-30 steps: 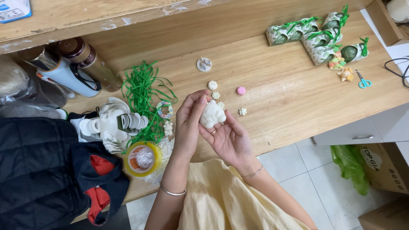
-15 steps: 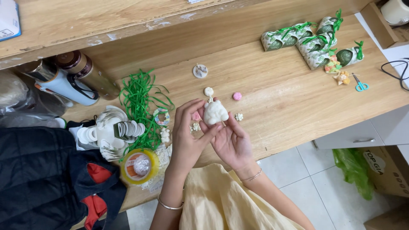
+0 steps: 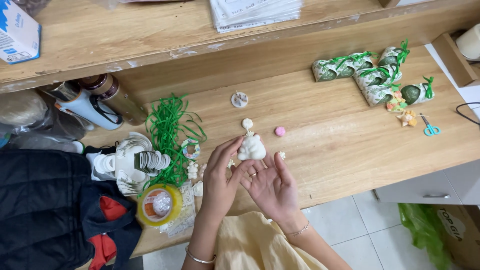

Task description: Inspecting and placing various flower-shaped and animal-shaped decorative candles onto a display shelf.

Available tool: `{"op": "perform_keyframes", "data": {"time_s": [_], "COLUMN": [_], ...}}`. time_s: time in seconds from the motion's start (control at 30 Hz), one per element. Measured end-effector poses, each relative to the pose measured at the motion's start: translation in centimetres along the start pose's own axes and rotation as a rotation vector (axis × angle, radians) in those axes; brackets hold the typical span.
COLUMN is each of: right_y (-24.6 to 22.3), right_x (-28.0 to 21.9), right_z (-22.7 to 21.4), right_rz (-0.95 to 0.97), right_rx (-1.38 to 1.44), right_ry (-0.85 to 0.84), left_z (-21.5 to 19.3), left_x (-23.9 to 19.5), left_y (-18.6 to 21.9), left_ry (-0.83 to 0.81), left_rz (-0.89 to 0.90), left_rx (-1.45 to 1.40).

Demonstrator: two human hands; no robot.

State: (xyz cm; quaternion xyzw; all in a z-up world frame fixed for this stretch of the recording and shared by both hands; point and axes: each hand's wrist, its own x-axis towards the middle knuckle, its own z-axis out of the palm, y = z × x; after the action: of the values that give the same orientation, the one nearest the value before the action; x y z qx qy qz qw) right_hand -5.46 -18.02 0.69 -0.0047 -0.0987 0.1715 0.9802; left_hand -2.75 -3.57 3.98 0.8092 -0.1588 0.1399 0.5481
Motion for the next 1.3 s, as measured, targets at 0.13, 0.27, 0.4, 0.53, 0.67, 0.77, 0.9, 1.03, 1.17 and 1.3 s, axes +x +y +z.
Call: {"op": "perform_keyframes", "data": {"time_s": [0.13,0.27,0.4,0.53,0.67,0.77,0.9,1.03,1.17,1.3], "right_y": [-0.1,-0.2,-0.9,-1.6,-1.7,-1.9,-1.8,-0.7,0.9,2.9], "right_x": [-0.1,-0.2,0.4,0.9,1.3,2.1,2.4,2.4,1.5,0.4], "right_z": [0.8,1.7,3.2,3.4,1.9,1.6,1.7,1.3,1.7,2.9], "right_rz": [-0.049,-0.073,0.008,0.073,0.119,0.131,0.108,0.145,0.230,0.336], "right_rx": [-0.300,-0.674,-1.211,-1.609,-1.471,-1.178,-1.069,-1.058,-1.008,-1.004], "right_ry": [0.217,0.243,0.161,0.050,0.015,0.058,0.047,0.012,-0.097,-0.176], "left_z": [1.1,3.1,4.2,4.7,5.8,4.5,3.1,1.9,3.3,4.6], "left_x": [-0.9,-2.2,-2.5,-3.4,-6.2,-5.0,-5.4,-6.9,-10.7,-15.3], "left_y": [0.2,-0.1,-1.3,-1.6,-4.8,-2.4,-0.6,1.1,1.2,2.4], "left_ry": [-0.049,-0.019,0.078,0.264,0.366,0.445,0.519,0.587,0.668,0.623], "left_rz": [-0.055,-0.203,-0.440,-0.619,-0.512,-0.500,-0.390,-0.333,-0.131,0.108], "left_rx": [0.003,-0.443,-0.847,-1.209,-1.435,-1.531,-1.761,-1.936,-2.167,-2.132]}}
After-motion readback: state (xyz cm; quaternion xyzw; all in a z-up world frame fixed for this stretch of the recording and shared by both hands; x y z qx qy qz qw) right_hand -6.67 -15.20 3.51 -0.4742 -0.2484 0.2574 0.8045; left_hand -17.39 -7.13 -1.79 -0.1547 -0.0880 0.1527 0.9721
